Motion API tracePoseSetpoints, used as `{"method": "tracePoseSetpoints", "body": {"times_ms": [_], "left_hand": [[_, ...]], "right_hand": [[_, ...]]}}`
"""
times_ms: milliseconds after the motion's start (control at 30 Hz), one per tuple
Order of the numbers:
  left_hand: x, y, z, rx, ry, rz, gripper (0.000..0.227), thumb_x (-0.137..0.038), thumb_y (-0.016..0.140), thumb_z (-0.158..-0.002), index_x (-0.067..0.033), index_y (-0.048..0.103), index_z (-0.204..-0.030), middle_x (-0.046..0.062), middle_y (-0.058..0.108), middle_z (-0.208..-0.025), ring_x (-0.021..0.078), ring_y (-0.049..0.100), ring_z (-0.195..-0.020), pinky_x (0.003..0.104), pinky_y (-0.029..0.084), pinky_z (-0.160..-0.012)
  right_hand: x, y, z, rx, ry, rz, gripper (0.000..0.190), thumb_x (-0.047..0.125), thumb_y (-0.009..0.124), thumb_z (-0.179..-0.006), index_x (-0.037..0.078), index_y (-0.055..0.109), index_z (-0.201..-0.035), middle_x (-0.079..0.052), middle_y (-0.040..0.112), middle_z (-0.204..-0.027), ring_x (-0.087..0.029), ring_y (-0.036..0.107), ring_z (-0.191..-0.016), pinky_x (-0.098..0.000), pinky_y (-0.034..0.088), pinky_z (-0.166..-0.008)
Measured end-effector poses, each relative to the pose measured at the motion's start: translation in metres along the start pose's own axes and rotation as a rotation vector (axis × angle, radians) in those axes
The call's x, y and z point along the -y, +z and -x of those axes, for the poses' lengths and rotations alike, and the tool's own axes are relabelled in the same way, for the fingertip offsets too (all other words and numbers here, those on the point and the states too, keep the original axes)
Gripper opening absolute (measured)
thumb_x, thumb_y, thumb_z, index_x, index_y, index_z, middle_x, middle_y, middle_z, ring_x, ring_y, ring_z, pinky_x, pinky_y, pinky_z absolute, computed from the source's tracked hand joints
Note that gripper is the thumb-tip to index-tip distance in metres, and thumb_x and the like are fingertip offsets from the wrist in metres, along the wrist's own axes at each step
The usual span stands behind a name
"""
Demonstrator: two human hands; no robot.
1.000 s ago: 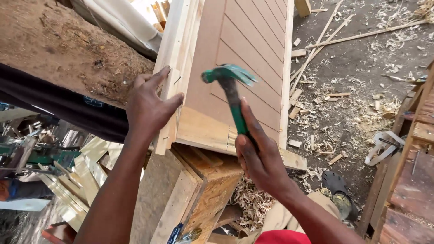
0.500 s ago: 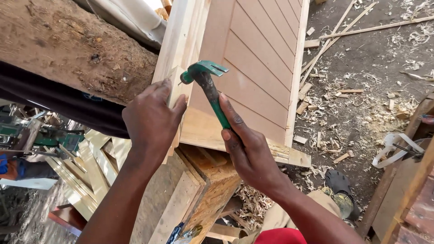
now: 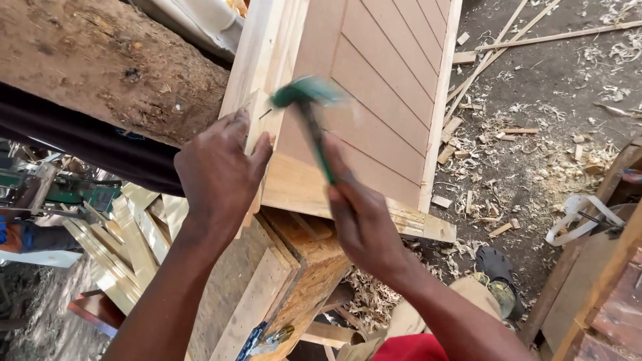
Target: The person marks a wooden strip against a cabinet frame with a pencil, saws a piece to length on the workbench, applies white glue from a bucket onto the strip with a stick, positions the strip along the frame edge, and hammers nails to fasten the trim piece to the frame.
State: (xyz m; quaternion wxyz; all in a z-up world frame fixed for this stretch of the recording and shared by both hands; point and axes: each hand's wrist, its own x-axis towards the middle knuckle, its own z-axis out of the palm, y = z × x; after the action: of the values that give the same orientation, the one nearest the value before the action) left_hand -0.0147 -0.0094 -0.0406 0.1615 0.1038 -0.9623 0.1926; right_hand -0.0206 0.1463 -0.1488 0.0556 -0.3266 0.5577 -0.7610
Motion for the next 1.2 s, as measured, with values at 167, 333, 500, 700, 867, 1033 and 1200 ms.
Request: {"method": "tracePoseSetpoints", "body": {"times_ms": [167, 333, 500, 700, 867, 1033, 1200], "left_hand": [[0.0, -0.002, -0.003, -0.06, 0.026, 0.031, 0.027, -0.028, 0.068, -0.079, -0.0043, 0.07, -0.092, 0.009, 0.068, -0.087, 0.0261, 0.065, -0.067, 0.038, 0.044, -0.045], [0.002, 0.001, 0.003, -0.025, 0.025, 0.021, 0.033, -0.031, 0.066, -0.08, -0.004, 0.07, -0.1, 0.011, 0.068, -0.097, 0.0262, 0.066, -0.078, 0.039, 0.049, -0.054], [-0.007, -0.022, -0.013, 0.497, -0.44, -0.03, 0.093, -0.059, 0.055, -0.076, 0.0003, 0.022, -0.14, 0.024, 0.048, -0.123, 0.0392, 0.05, -0.106, 0.05, 0.044, -0.078], [-0.013, -0.032, -0.025, 0.682, -0.537, 0.023, 0.077, -0.061, 0.051, -0.076, -0.0009, 0.037, -0.123, 0.023, 0.052, -0.117, 0.0411, 0.054, -0.101, 0.051, 0.045, -0.077], [-0.005, -0.031, -0.018, 0.582, -0.534, 0.207, 0.077, -0.061, 0.063, -0.063, 0.0027, 0.055, -0.106, 0.029, 0.058, -0.102, 0.0475, 0.054, -0.1, 0.052, 0.043, -0.083], [-0.005, -0.034, -0.019, 0.527, -0.545, 0.242, 0.076, -0.061, 0.064, -0.063, 0.0038, 0.059, -0.1, 0.03, 0.058, -0.097, 0.0481, 0.055, -0.098, 0.051, 0.044, -0.082], [-0.005, -0.034, -0.018, 0.554, -0.524, 0.219, 0.075, -0.06, 0.063, -0.064, 0.0082, 0.058, -0.096, 0.035, 0.057, -0.095, 0.0492, 0.054, -0.098, 0.054, 0.044, -0.079]], "right_hand": [[-0.009, -0.004, 0.002, -0.125, -0.083, -0.115, 0.047, 0.013, 0.034, -0.102, 0.017, 0.016, -0.145, 0.003, 0.037, -0.061, -0.007, 0.029, -0.047, -0.0229, 0.029, -0.042], [-0.008, -0.009, 0.003, 0.055, 0.143, 0.025, 0.05, 0.016, 0.034, -0.101, 0.028, 0.01, -0.144, 0.001, 0.042, -0.059, -0.007, 0.033, -0.042, -0.0203, 0.036, -0.033], [-0.029, 0.005, 0.01, -0.244, -0.252, -0.101, 0.045, 0.018, 0.028, -0.107, 0.03, 0.01, -0.147, 0.004, 0.042, -0.065, -0.006, 0.032, -0.047, -0.0221, 0.031, -0.039], [0.0, -0.015, -0.001, -0.135, -0.11, -0.113, 0.044, 0.016, 0.035, -0.103, 0.017, 0.021, -0.144, 0.003, 0.043, -0.065, -0.006, 0.028, -0.047, -0.0231, 0.027, -0.042], [-0.014, -0.011, -0.006, -0.14, -0.095, -0.135, 0.044, 0.016, 0.035, -0.102, 0.016, 0.021, -0.144, 0.002, 0.045, -0.066, -0.006, 0.029, -0.047, -0.0234, 0.028, -0.042], [-0.027, 0.0, -0.002, -0.167, -0.136, -0.133, 0.045, 0.016, 0.035, -0.101, 0.014, 0.022, -0.144, 0.0, 0.047, -0.066, -0.006, 0.031, -0.046, -0.0239, 0.029, -0.041], [-0.038, -0.003, 0.006, -0.236, -0.141, -0.118, 0.045, 0.016, 0.035, -0.1, 0.012, 0.022, -0.143, -0.003, 0.051, -0.067, -0.007, 0.034, -0.045, -0.0245, 0.03, -0.041]]}}
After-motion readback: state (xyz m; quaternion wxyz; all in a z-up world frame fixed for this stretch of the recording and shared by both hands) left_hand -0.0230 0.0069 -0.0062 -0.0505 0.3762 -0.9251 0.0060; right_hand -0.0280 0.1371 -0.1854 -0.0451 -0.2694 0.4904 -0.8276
